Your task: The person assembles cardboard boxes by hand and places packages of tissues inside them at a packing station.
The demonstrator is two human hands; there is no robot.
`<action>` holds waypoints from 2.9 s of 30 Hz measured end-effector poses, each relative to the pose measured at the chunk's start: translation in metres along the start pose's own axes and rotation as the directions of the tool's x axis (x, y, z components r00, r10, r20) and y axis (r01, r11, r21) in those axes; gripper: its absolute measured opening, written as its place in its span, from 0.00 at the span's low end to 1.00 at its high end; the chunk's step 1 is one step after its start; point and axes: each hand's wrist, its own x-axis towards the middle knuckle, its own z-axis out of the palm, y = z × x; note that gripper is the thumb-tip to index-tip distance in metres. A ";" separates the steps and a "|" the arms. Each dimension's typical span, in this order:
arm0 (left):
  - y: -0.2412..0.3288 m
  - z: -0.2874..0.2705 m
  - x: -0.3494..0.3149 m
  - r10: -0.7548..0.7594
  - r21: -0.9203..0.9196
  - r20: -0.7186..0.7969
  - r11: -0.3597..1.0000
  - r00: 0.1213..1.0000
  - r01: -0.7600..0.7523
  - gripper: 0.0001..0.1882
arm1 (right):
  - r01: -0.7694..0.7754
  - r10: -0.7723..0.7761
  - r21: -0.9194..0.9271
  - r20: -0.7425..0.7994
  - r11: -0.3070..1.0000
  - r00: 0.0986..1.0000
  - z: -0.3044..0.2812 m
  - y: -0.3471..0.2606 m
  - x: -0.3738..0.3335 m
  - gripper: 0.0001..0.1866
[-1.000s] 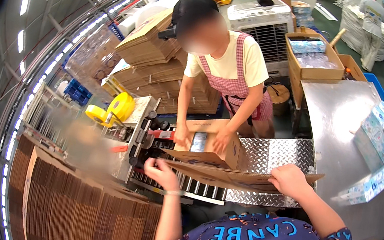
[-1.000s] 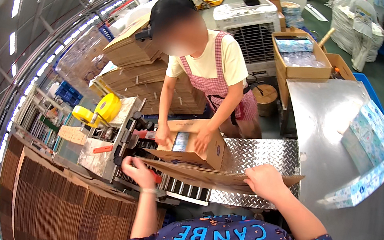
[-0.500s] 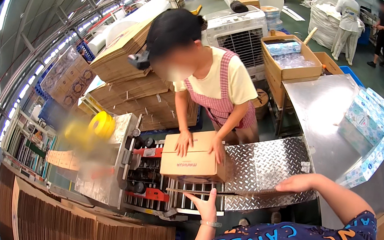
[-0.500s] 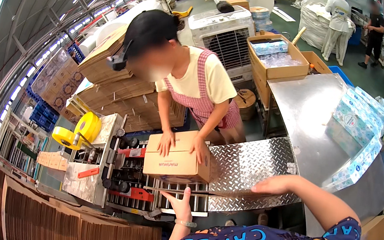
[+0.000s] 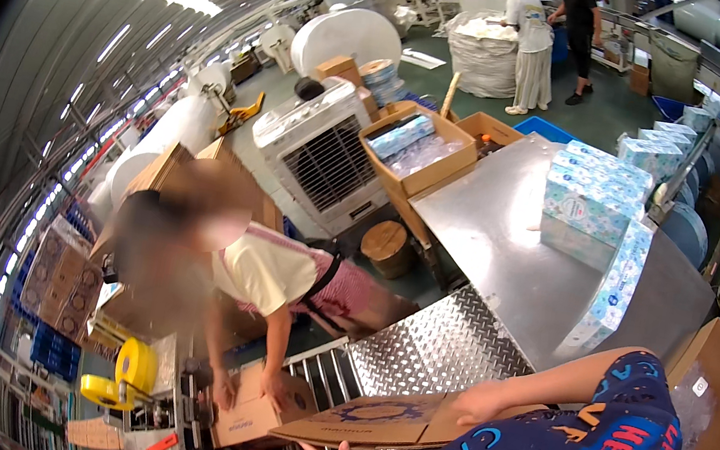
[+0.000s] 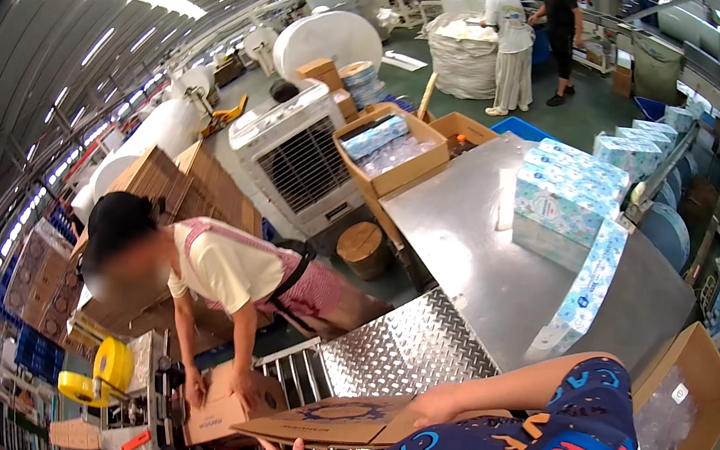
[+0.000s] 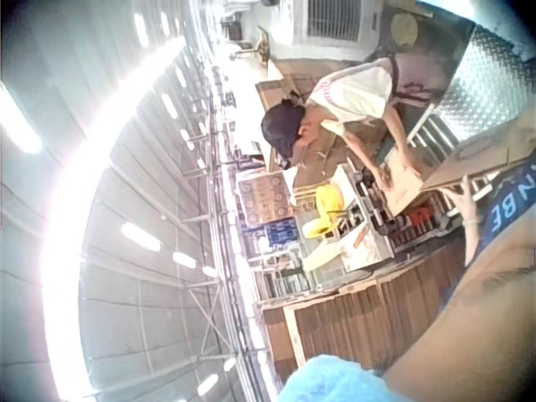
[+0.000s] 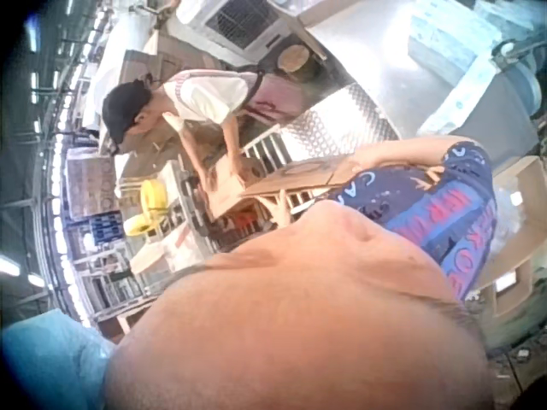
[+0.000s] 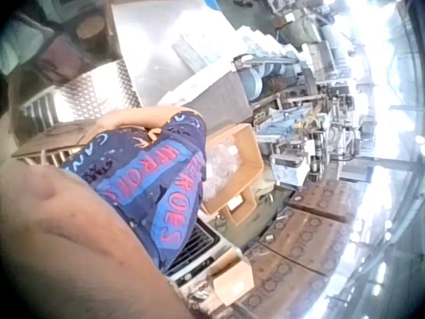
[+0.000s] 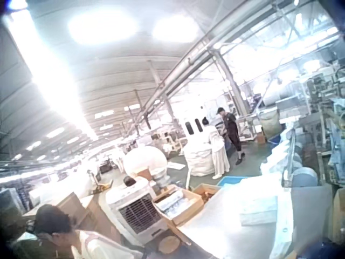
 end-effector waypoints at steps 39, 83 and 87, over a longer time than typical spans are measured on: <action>-0.055 0.129 0.045 -0.513 0.450 0.787 0.095 0.344 -0.888 0.50 | 0.147 -0.352 -0.732 -0.133 0.666 0.927 -0.105 0.034 0.033 0.30; -0.085 0.149 0.062 -0.295 -0.008 0.462 0.942 0.836 0.337 0.42 | -0.225 0.243 0.185 -0.086 0.957 0.966 0.018 0.001 0.079 0.40; -0.126 0.102 0.088 -0.213 0.413 0.411 0.910 0.887 0.028 0.34 | -0.631 0.273 -0.528 -0.603 0.568 0.750 -0.042 0.086 -0.021 0.30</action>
